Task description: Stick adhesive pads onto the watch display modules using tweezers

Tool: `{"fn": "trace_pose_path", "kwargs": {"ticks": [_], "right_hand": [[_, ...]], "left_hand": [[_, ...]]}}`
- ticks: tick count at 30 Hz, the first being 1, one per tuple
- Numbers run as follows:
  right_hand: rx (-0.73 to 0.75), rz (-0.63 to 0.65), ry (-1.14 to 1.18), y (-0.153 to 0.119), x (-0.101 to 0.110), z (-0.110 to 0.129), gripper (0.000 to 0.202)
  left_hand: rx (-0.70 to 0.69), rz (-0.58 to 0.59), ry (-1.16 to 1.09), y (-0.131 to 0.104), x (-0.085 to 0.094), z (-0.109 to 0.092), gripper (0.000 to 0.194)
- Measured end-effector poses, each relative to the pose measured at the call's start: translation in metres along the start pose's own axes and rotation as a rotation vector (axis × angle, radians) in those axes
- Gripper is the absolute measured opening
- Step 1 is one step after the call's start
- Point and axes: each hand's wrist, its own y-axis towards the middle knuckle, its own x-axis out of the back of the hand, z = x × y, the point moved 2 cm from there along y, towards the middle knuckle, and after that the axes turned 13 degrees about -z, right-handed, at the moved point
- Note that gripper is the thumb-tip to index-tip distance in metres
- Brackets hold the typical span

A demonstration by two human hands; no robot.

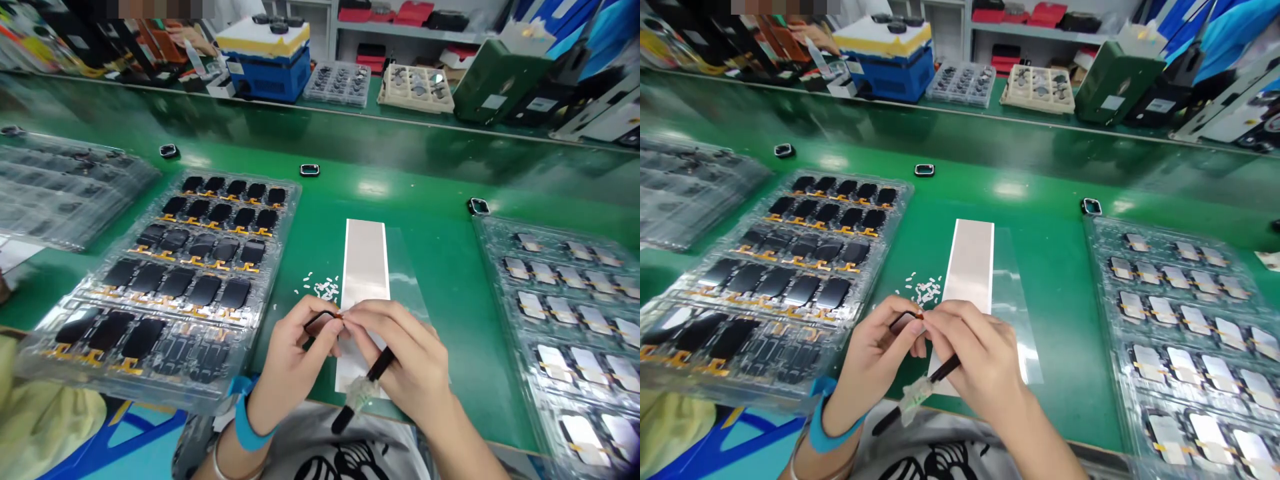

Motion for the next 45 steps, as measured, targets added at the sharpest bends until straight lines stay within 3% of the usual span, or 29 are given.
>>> {"fn": "trace_pose_path", "kwargs": {"ticks": [5, 9, 15, 22, 28, 32, 35, 39, 42, 45], "right_hand": [[0.08, 0.064, -0.073, -0.003, 0.001, -0.004, 0.021], [0.047, 0.123, -0.052, 0.0, 0.002, -0.003, 0.021], [0.043, 0.079, -0.105, 0.006, 0.007, 0.006, 0.014], [0.005, 0.221, -0.098, 0.001, 0.003, -0.001, 0.022], [0.006, 0.283, -0.111, 0.009, 0.002, 0.0, 0.016], [-0.268, 0.311, 0.023, 0.026, -0.007, -0.013, 0.013], [-0.516, 0.402, 0.089, 0.035, -0.025, -0.029, 0.012], [-0.604, 0.392, 0.06, 0.033, -0.044, -0.044, 0.018], [-0.651, 0.374, 0.108, 0.027, -0.047, -0.047, 0.013], [-0.705, 0.364, 0.203, 0.024, -0.041, -0.045, 0.01]], "left_hand": [[-0.017, -0.009, 0.004, -0.002, 0.0, 0.0, 0.008], [-0.053, -0.028, 0.072, -0.004, 0.001, -0.001, 0.008], [-0.084, -0.068, 0.103, -0.003, 0.002, -0.001, 0.007], [-0.037, -0.067, 0.112, -0.004, 0.004, 0.0, 0.004], [-0.128, -0.075, 0.233, -0.004, 0.005, 0.002, 0.004], [-0.124, -0.025, 0.27, -0.006, 0.004, 0.002, 0.006], [-0.161, 0.127, 0.292, -0.009, 0.001, -0.001, 0.008], [-0.167, 0.334, 0.245, -0.016, 0.0, -0.001, 0.006], [-0.121, 0.282, 0.161, -0.019, 0.003, 0.004, 0.007], [-0.023, 0.122, 0.047, -0.02, 0.005, 0.008, 0.01]]}}
